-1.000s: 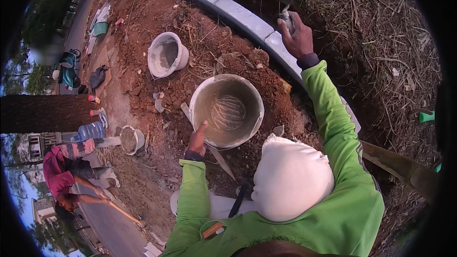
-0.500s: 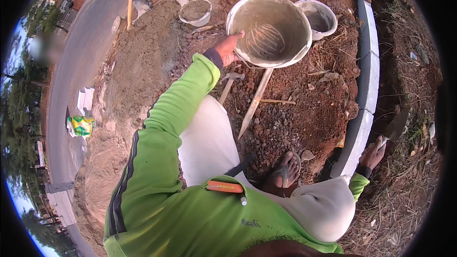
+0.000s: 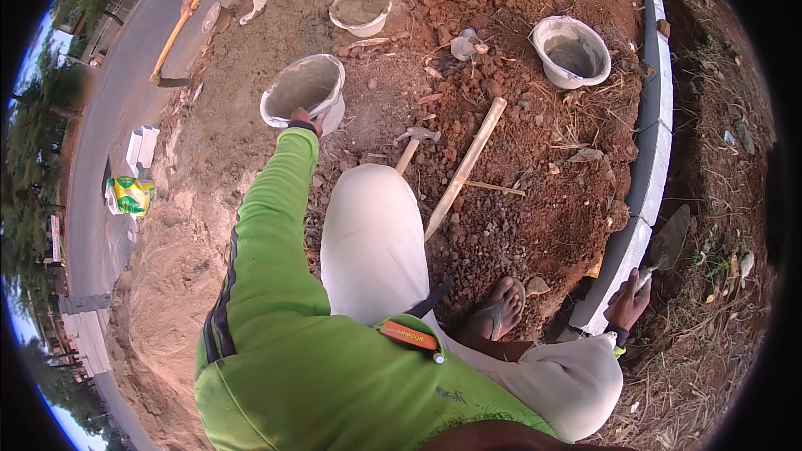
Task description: The person applies mortar from a bucket onto a concrete curb using a trowel, then smooths the surface.
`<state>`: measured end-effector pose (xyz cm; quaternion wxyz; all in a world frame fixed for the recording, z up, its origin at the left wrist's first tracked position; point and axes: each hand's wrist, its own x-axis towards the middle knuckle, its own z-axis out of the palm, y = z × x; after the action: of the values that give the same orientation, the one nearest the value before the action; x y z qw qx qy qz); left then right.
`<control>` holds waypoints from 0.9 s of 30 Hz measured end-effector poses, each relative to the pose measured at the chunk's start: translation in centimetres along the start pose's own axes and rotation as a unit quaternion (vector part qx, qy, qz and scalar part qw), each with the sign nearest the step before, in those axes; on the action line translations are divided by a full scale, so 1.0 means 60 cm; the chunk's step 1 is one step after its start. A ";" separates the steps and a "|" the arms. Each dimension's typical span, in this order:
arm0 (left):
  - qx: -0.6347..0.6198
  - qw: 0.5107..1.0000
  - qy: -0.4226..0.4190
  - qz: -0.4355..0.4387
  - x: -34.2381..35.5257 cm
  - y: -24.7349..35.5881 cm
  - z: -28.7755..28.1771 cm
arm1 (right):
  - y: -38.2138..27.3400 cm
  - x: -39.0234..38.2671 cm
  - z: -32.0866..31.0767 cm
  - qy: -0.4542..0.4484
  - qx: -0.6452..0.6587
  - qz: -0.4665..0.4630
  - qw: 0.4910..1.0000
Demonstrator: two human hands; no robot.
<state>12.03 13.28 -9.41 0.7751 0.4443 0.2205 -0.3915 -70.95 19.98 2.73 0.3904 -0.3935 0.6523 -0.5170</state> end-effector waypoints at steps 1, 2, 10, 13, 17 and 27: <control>-0.019 0.999 -0.008 0.027 0.006 0.029 0.012 | -0.002 -0.004 0.008 -0.001 -0.016 -0.005 1.000; -0.037 0.998 -0.018 0.052 0.008 0.055 0.022 | -0.003 -0.007 0.014 -0.004 -0.032 -0.011 0.999; 0.188 0.976 -0.080 0.074 -0.030 0.003 0.089 | 0.076 -0.046 0.024 -0.037 -0.045 0.002 0.998; 0.382 0.915 -0.121 0.050 -0.097 -0.109 0.105 | 0.085 -0.050 0.020 -0.036 -0.052 -0.009 0.998; 0.590 0.784 -0.191 0.032 -0.160 -0.183 0.062 | 0.064 -0.044 0.024 -0.023 -0.068 0.001 0.997; 0.757 0.539 -0.341 -0.143 -0.054 -0.227 -0.088 | 0.016 -0.026 0.046 -0.031 -0.121 0.010 0.992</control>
<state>-0.77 15.06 -16.87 0.1004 0.6607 -0.3786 -0.6404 -67.96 20.53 1.49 0.3653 -0.4465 0.7017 -0.4181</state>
